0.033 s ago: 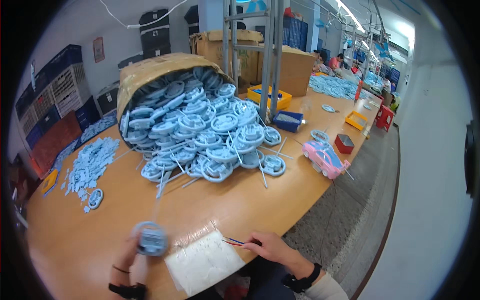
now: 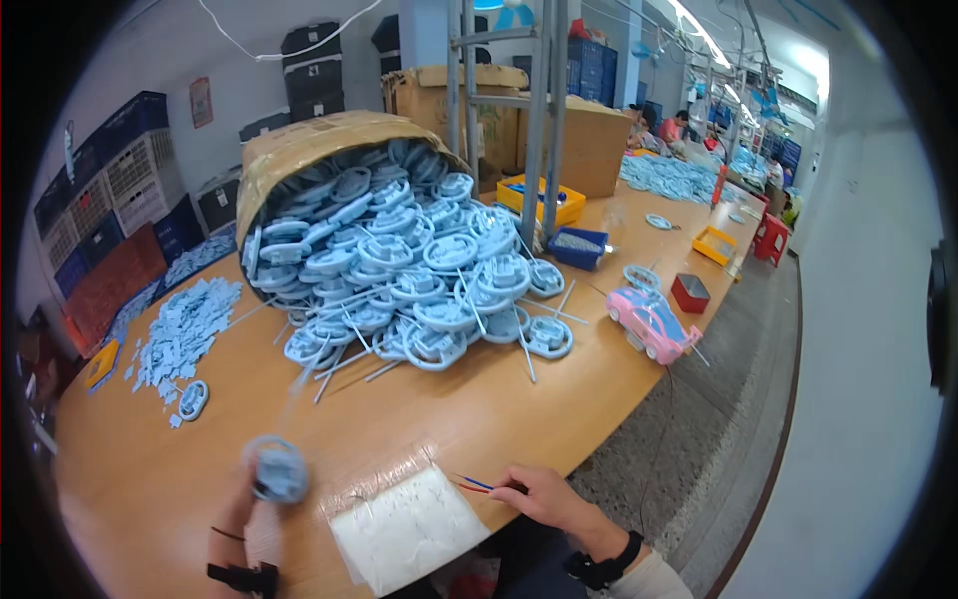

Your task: The person assembles light blue plastic toy steering wheels by inserting a small rectangular component into the center of each wheel. They pick up wheels from a large pile, insert the component, and place the finished items on the table.

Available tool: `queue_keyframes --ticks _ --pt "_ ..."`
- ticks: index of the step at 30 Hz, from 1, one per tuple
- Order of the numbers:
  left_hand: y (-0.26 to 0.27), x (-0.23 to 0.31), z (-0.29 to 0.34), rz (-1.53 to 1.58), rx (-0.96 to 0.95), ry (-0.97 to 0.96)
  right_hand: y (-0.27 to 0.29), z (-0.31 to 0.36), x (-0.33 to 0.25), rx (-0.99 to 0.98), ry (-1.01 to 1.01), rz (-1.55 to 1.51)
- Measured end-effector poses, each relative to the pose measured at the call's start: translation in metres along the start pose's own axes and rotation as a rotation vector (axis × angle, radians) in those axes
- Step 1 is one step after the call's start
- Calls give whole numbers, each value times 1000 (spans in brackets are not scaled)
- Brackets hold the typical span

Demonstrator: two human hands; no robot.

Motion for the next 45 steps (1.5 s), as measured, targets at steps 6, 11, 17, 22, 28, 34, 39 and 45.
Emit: queue_keyframes --ticks 6,11,17,22,28,34,39,45 --pt "59 38 -71 -922 1016 -557 -3 -8 21 73 -72 -134" --pt "-193 136 -122 -1072 385 -1169 6 -3 33 91 -128 -236" --pt "-274 118 -170 -1539 -11 -881 -1 -1 39 110 -183 -473" --pt "-269 119 -67 -933 103 -1093 16 -2 20 136 -328 -772" --pt "-246 90 36 492 -190 -210 -15 -33 -28 -66 -326 -871" --pt "-233 62 67 140 -422 -119 -18 -36 -30 -17 -295 -917" --pt "-205 59 56 138 -540 163 -14 -34 -37 -137 -59 -398" --pt "-203 51 61 344 -368 164 -16 -5 -70 132 110 29"
Point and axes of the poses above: each hand's wrist, its own z-axis away from the middle knuckle, its own y-axis out of the back of the hand, x = y × z, the point moved 2 cm from there along -z, towards the middle knuckle, and after that the axes turned 10 degrees about -z, right-handed, at the moved point
